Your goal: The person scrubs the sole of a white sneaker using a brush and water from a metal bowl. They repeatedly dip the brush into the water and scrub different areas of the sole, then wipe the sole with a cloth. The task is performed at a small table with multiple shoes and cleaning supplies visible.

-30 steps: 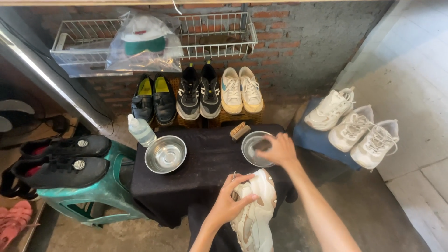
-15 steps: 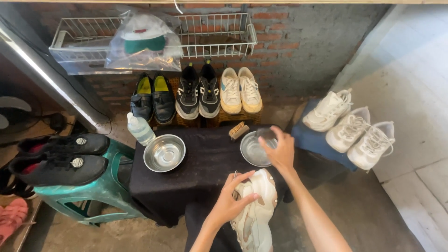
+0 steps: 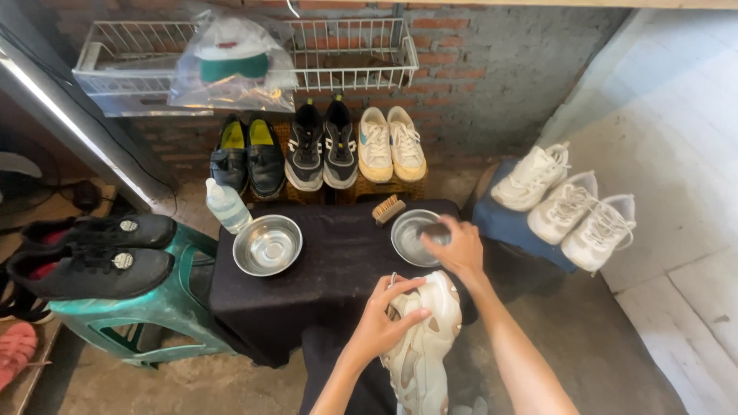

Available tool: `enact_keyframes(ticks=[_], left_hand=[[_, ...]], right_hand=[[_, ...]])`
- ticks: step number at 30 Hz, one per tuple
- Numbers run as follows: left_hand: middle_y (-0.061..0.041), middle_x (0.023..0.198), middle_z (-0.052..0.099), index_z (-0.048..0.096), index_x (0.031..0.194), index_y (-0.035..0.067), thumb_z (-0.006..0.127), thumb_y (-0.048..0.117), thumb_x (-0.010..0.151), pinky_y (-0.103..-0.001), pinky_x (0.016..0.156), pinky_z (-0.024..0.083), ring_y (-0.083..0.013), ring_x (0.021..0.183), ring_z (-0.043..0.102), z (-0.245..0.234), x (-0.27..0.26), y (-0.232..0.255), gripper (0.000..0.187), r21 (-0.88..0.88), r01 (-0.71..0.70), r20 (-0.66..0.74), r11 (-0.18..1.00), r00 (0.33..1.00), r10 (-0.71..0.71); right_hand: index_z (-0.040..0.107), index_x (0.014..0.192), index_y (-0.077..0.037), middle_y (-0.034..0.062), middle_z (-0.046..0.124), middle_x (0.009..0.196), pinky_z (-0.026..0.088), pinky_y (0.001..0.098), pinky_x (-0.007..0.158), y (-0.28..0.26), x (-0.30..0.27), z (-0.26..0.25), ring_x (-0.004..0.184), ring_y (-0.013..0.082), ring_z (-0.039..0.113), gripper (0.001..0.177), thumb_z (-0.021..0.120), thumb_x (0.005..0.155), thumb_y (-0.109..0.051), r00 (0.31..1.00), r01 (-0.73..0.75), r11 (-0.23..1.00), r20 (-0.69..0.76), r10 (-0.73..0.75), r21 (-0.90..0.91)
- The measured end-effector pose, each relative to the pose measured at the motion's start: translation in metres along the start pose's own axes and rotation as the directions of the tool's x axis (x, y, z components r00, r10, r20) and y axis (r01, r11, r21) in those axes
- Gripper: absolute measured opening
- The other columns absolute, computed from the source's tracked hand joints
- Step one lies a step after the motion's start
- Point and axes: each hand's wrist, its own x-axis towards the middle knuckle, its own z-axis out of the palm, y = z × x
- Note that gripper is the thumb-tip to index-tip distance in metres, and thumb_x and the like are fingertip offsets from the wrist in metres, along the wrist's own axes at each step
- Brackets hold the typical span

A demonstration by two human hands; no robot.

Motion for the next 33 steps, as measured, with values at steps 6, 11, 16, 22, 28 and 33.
enact_keyframes(ticks=[6, 11, 16, 22, 28, 33], left_hand=[[-0.003, 0.122, 0.056, 0.069, 0.133, 0.025, 0.082, 0.031, 0.084, -0.035, 0.112, 0.041, -0.019, 0.123, 0.057, 0.001, -0.001, -0.002, 0.051, 0.018, -0.029, 0.045, 0.999, 0.999, 0.028], [-0.007, 0.129, 0.061, 0.069, 0.127, 0.023, 0.09, 0.032, 0.074, -0.039, 0.12, 0.032, -0.0264, 0.131, 0.055, 0.002, 0.004, -0.011, 0.057, 0.031, -0.105, 0.031, 0.994, 0.994, 0.104], [-0.018, 0.118, 0.057, 0.068, 0.138, 0.021, 0.091, 0.035, 0.078, -0.048, 0.107, 0.048, -0.0363, 0.119, 0.062, -0.007, 0.004, -0.01, 0.066, 0.027, -0.126, -0.004, 0.992, 0.992, 0.126], [-0.02, 0.125, 0.056, 0.059, 0.149, 0.024, 0.086, 0.035, 0.084, -0.05, 0.109, 0.047, -0.038, 0.123, 0.061, -0.003, 0.013, -0.03, 0.071, 0.08, -0.142, 0.016, 0.987, 0.99, 0.141], [-0.019, 0.125, 0.056, 0.068, 0.137, 0.025, 0.082, 0.038, 0.087, -0.05, 0.107, 0.05, -0.0411, 0.123, 0.061, 0.006, 0.012, -0.015, 0.053, 0.158, -0.116, 0.088, 0.981, 0.991, 0.103], [-0.02, 0.124, 0.055, 0.067, 0.139, 0.026, 0.082, 0.037, 0.088, -0.051, 0.105, 0.051, -0.0428, 0.121, 0.061, 0.012, 0.027, -0.033, 0.054, 0.155, -0.152, 0.088, 0.976, 0.986, 0.14]], right_hand=[[0.064, 0.135, -0.03, 0.0125, 0.066, 0.131, 0.045, 0.0424, 0.105, 0.003, 0.0, -0.006, 0.127, 0.0321, 0.058, 0.067, 0.064, 0.078, -0.066, 0.981, -0.165, 0.986, 0.103, 0.163, 0.016], [0.068, 0.129, -0.025, -0.0013, 0.07, 0.133, 0.042, 0.0336, 0.107, 0.015, -0.006, -0.026, 0.126, 0.02, 0.062, 0.058, 0.069, 0.08, -0.057, 0.987, -0.16, 0.955, 0.036, 0.156, 0.248], [0.064, 0.143, -0.026, 0.0144, 0.065, 0.124, 0.048, 0.0381, 0.094, 0.012, -0.048, -0.086, 0.096, 0.0279, 0.059, 0.062, 0.074, 0.084, -0.043, 0.935, 0.35, 0.865, -0.183, -0.302, 0.36], [0.06, 0.143, -0.023, 0.0215, 0.058, 0.131, 0.047, 0.0457, 0.095, 0.055, -0.133, -0.103, 0.102, 0.0358, 0.06, 0.091, 0.074, 0.066, -0.069, 0.402, 0.857, 0.391, -0.041, -0.915, -0.335], [0.058, 0.147, -0.024, 0.0238, 0.055, 0.139, 0.048, 0.0445, 0.097, 0.065, -0.176, -0.075, 0.099, 0.0306, 0.063, 0.088, 0.078, 0.068, -0.058, 0.227, 0.922, 0.193, 0.066, -0.972, -0.336], [0.056, 0.148, -0.028, 0.0228, 0.056, 0.133, 0.051, 0.046, 0.093, 0.058, -0.117, -0.069, 0.102, 0.0336, 0.066, 0.087, 0.073, 0.072, -0.066, 0.211, 0.935, 0.201, 0.003, -0.978, -0.291]])
